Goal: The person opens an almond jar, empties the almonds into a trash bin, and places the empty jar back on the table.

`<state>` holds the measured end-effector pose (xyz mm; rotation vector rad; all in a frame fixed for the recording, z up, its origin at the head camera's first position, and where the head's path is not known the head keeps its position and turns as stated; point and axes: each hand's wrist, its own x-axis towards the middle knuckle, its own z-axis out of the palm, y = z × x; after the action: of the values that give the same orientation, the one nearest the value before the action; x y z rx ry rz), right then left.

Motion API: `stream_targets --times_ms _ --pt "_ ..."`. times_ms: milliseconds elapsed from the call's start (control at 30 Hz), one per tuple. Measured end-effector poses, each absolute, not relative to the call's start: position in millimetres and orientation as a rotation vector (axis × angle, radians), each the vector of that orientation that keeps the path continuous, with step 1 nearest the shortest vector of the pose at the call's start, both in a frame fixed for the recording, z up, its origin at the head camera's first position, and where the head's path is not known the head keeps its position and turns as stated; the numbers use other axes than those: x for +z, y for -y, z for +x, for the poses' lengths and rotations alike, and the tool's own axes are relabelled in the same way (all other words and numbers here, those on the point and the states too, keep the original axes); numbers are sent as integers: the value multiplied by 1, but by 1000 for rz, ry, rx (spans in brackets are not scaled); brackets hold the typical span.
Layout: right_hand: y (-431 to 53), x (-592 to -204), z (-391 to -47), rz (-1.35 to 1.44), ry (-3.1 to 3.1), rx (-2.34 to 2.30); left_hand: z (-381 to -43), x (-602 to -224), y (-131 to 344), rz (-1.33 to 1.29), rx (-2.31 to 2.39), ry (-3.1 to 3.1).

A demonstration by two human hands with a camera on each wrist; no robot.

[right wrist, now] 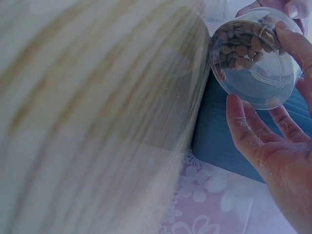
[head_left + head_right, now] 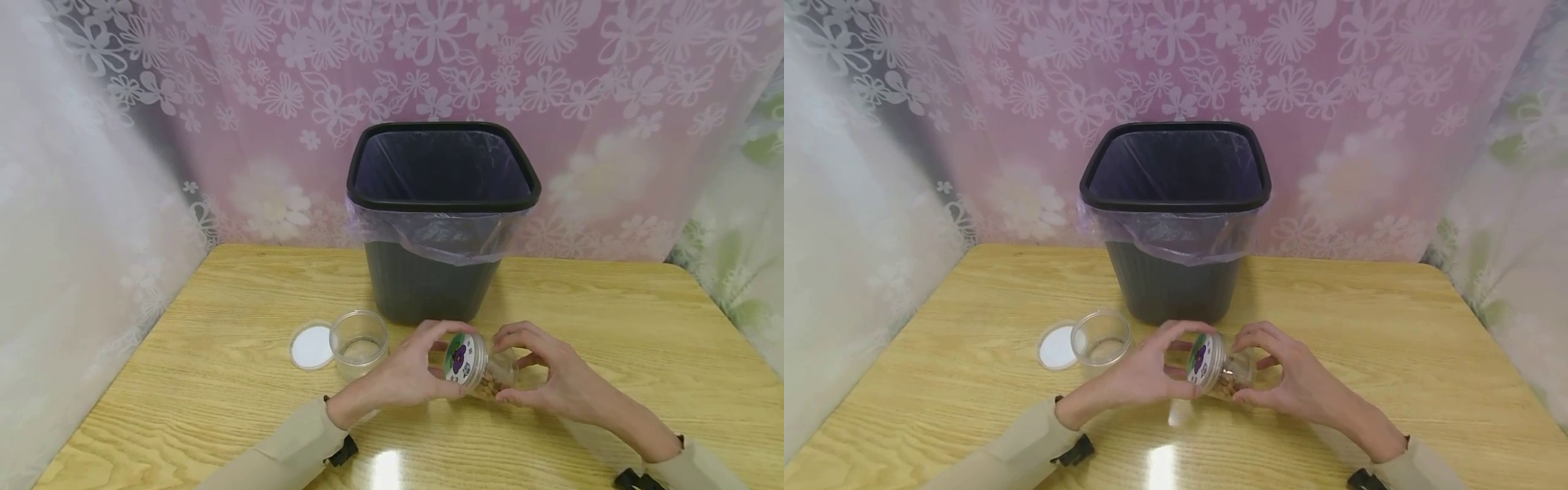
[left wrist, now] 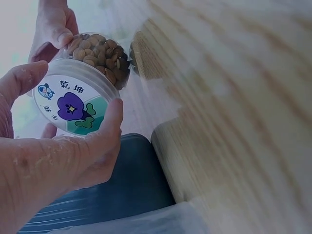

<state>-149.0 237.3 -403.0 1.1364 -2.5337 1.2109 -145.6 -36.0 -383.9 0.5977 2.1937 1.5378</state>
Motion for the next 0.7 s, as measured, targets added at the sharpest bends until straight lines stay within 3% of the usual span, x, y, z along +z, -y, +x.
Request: stream_targets --times_ms 700 --pt "-235 -404 -150 1189 2442 1170 -146 -384 37 534 1430 -2292"
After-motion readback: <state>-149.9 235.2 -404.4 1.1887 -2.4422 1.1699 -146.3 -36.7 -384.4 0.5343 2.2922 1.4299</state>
